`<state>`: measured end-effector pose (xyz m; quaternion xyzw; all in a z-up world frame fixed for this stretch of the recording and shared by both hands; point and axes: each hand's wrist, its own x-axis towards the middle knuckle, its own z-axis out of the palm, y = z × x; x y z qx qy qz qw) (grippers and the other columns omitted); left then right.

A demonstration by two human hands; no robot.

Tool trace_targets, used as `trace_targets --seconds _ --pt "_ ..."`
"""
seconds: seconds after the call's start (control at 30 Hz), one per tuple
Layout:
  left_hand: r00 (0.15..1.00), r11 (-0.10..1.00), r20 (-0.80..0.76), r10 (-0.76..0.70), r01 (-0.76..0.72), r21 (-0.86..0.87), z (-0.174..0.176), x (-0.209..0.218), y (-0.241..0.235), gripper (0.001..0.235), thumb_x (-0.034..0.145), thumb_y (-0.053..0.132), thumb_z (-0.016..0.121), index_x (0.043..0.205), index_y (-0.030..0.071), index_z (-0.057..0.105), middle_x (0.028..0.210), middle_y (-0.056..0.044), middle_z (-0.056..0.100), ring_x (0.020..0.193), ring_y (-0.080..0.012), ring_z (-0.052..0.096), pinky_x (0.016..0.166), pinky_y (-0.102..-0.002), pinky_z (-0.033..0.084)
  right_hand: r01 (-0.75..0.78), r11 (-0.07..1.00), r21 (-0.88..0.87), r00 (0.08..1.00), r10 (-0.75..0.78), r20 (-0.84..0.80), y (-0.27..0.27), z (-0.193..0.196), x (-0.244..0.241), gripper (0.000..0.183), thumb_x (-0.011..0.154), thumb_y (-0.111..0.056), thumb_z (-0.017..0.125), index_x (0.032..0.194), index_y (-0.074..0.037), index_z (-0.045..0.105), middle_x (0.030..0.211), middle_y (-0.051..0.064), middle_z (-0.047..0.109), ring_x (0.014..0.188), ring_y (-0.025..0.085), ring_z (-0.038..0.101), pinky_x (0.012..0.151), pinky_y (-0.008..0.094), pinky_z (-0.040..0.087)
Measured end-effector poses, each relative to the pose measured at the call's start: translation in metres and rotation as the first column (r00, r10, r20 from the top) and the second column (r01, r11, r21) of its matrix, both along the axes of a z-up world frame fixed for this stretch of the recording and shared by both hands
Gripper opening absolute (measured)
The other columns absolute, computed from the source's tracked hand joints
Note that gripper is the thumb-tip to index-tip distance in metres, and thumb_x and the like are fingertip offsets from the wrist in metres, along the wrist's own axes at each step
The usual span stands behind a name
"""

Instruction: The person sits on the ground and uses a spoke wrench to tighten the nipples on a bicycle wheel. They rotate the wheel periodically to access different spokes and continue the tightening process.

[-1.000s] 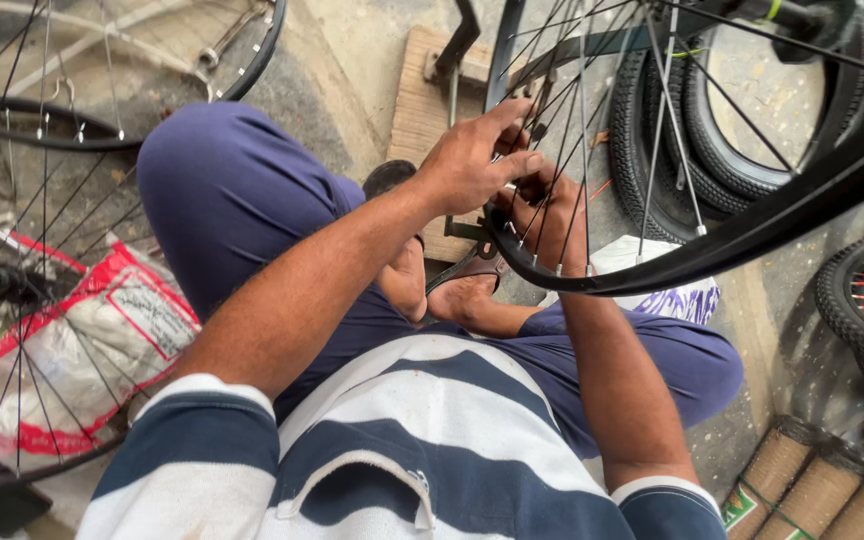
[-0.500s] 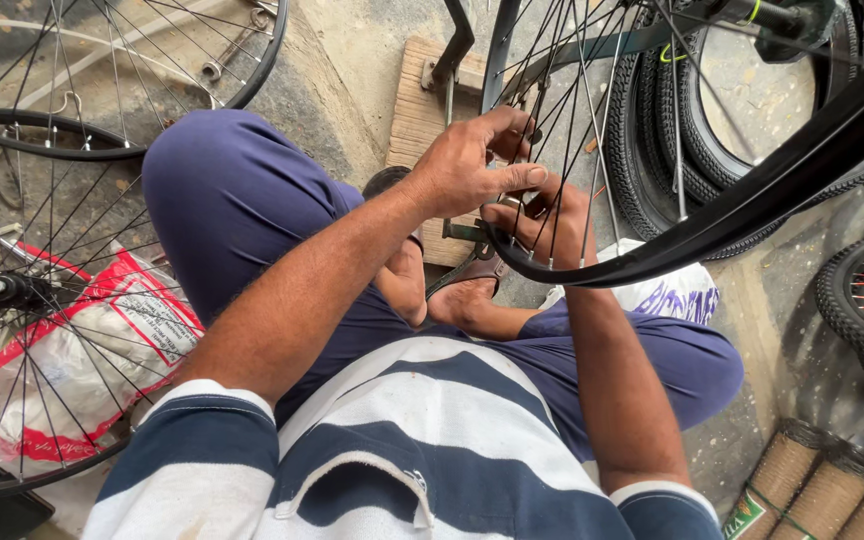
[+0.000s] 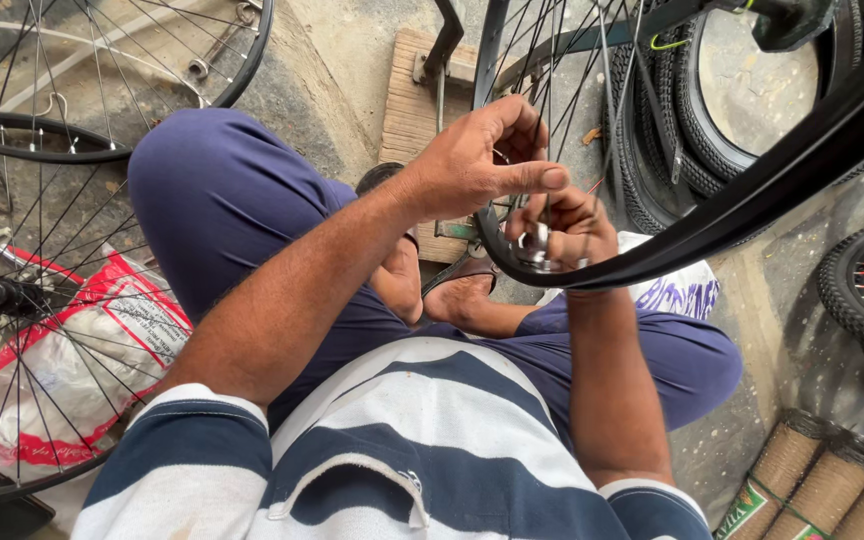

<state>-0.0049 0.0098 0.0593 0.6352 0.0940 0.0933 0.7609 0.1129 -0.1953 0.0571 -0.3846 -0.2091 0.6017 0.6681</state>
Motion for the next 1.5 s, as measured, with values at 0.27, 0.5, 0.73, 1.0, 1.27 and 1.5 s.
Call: trace_targets --seconds 0.27,0.5,0.73,1.0,1.27,1.5 --pt "0.977 0.922 -0.18 0.111 -0.034 0.387 -0.026 0.003 0.009 0.056 0.083 0.045 0.083 0.118 0.008 0.062 0.106 -0.008 0.072 0.101 -0.0218 0.07 0.089 -0.039 0.056 0.123 0.887 -0.444 0.643 0.27 0.717 0.047 0.013 -0.004 0.023 0.087 -0.008 0.081 0.105 -0.001 0.067 0.093 0.005 0.074 0.085 0.011 0.073 0.071 0.026 0.06" --pt "0.976 0.92 -0.193 0.102 -0.019 0.392 -0.034 0.008 0.009 0.055 0.083 0.044 0.084 0.119 0.01 0.06 0.102 -0.007 0.071 0.101 -0.0216 0.071 0.089 -0.04 0.055 -0.02 0.905 -0.426 0.8 0.27 0.536 0.044 -0.008 0.002 0.02 0.095 -0.012 0.074 0.109 0.0 0.066 0.088 0.0 0.071 0.079 0.006 0.067 0.069 0.025 0.057" --pt "0.96 0.893 -0.246 0.135 -0.01 0.449 -0.04 0.014 0.004 0.057 0.085 0.046 0.082 0.125 0.013 0.057 0.108 -0.007 0.07 0.103 -0.0216 0.069 0.089 -0.042 0.055 0.268 0.849 -0.456 0.61 0.217 0.762 0.052 -0.009 -0.02 0.016 0.096 -0.012 0.075 0.104 0.0 0.07 0.081 0.003 0.071 0.072 0.01 0.064 0.061 0.026 0.053" --pt "0.947 0.904 -0.298 0.123 0.017 0.428 -0.036 0.013 0.006 0.056 0.085 0.043 0.081 0.127 0.013 0.058 0.11 -0.008 0.071 0.106 -0.0219 0.07 0.093 -0.042 0.055 0.365 0.828 -0.425 0.322 0.317 0.892 0.055 -0.016 -0.011 0.031 0.09 -0.018 0.086 0.1 0.002 0.065 0.068 0.008 0.059 0.06 0.013 0.054 0.052 0.028 0.043" --pt "0.986 0.981 -0.16 0.046 -0.015 0.194 -0.02 0.003 0.011 0.064 0.081 0.045 0.086 0.123 0.003 0.062 0.102 -0.007 0.074 0.099 -0.0185 0.073 0.089 -0.036 0.058 0.123 0.933 -0.338 0.846 0.079 0.527 0.025 0.012 -0.009 0.035 0.094 -0.021 0.08 0.117 0.002 0.068 0.093 0.008 0.07 0.073 0.011 0.063 0.062 0.023 0.051" --pt "0.996 0.993 -0.073 -0.046 0.037 -0.116 0.005 0.0 0.006 0.06 0.082 0.048 0.085 0.115 0.002 0.066 0.097 -0.006 0.072 0.096 -0.0151 0.07 0.09 -0.032 0.06 -0.048 0.996 -0.07 0.997 0.043 -0.07 -0.004 -0.003 0.003 0.041 0.092 -0.013 0.082 0.125 0.007 0.069 0.113 0.024 0.076 0.081 0.017 0.074 0.065 0.022 0.057"
